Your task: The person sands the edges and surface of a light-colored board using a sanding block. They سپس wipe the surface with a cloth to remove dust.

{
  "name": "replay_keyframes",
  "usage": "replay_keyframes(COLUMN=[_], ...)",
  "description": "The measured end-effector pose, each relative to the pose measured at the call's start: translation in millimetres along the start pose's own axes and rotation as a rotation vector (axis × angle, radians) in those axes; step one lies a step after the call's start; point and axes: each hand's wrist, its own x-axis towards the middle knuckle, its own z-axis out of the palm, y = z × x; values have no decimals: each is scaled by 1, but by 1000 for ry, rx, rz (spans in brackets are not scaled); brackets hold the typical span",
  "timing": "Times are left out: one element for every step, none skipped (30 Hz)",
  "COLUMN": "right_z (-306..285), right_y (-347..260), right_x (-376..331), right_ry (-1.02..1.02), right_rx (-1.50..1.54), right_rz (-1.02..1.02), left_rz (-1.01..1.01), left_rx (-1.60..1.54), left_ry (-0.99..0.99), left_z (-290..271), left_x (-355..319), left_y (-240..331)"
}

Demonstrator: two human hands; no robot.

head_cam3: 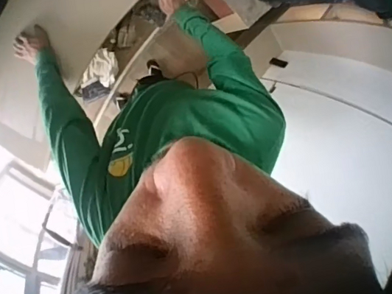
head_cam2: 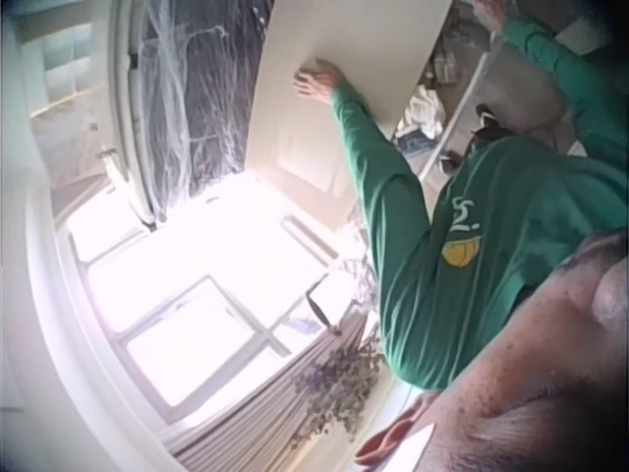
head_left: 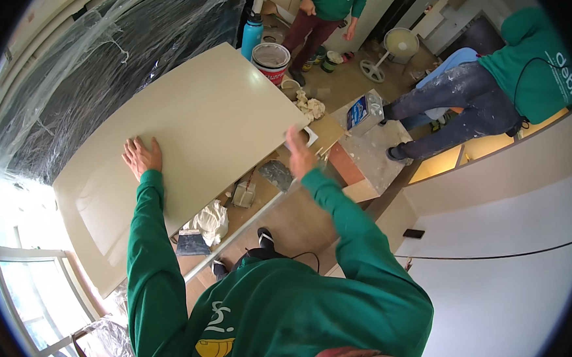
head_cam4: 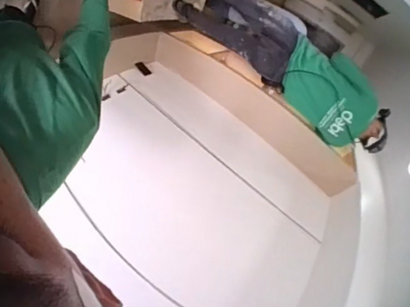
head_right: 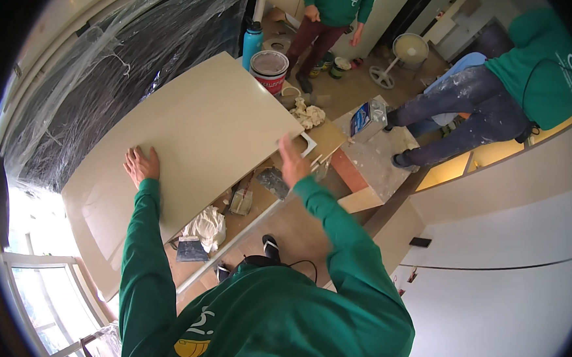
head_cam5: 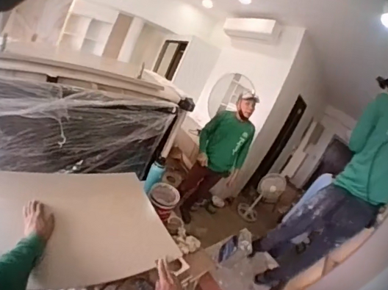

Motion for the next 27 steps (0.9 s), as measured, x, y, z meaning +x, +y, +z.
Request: replay_keyframes(right_z=[1, -6, -7, -14, -18, -23, -14, 4, 18, 20, 12, 2, -4, -8, -14, -20, -17, -8, 3, 16, 15, 13, 10, 2, -4, -10, -12], right_y=[-17, -22, -6, 20, 37, 30, 25, 17, 10, -9, -37, -50, -30, 0, 22, 24, 14, -5, -23, -38, -34, -29, -19, 11, 20, 26, 28], right_x=[-10, -10, -3, 8, 17, 26, 21, 8, -3, -8, -13, -12, -3, 7, 15, 22, 22, 13, 4, -12, -5, -3, -5, 7, 12, 21, 26], right_ry=[-52, -65, -25, 22, 72, -21, -13, 3, 13, -8, -36, -54, -5, 40, 85, 35, -9, -52, -96, 114, 71, 26, -22, 102, 96, 94, 92], right_rx=[19, 5, 12, 12, 13, -21, -24, -36, -48, -29, -7, 5, -9, -15, -22, -63, -52, -40, -31, 19, 8, -2, -13, 8, 22, 34, 46], right_rz=[-64, -98, -36, 40, 114, 222, 192, 159, 121, 27, -68, -151, -99, -47, 6, 120, 144, 166, 181, -118, -66, -14, 44, 42, 95, 143, 191], left_rz=[-5, 1, 6, 26, 29, 21, 26, 32, 31, 14, -2, -5, 5, 13, 20, 18, 19, 14, 3, -10, -9, -9, -5, 0, 3, 3, -3], left_rx=[3, 2, 1, -7, -1, 15, 16, 3, -9, -13, 0, 4, 3, 1, -3, 0, 2, -6, -17, -30, -31, -29, -27, -38, -42, -49, -47], left_ry=[2, 12, 22, 28, 22, 22, 29, 17, 3, -9, -2, 5, 10, 20, 18, 16, 19, 8, 1, -12, -3, 4, 5, 7, 8, 15, 4], left_z=[0, 1, 1, 3, 6, 7, 7, 4, 1, -1, -2, -1, 0, 3, 5, 5, 3, 1, -2, -3, -3, -4, -3, -4, -3, -4, -4], left_x=[-3, -3, -2, -2, -3, -6, -1, 3, 1, -3, -6, -5, -2, 0, 0, -2, 1, 1, 0, -2, -1, -1, -4, -4, -4, -2, -4], left_y=[-5, -7, -9, -6, -4, -10, -8, -1, 4, 1, -7, -9, -6, -6, -2, -3, -4, -4, -2, 1, 1, -3, -5, -1, -2, -1, 0])
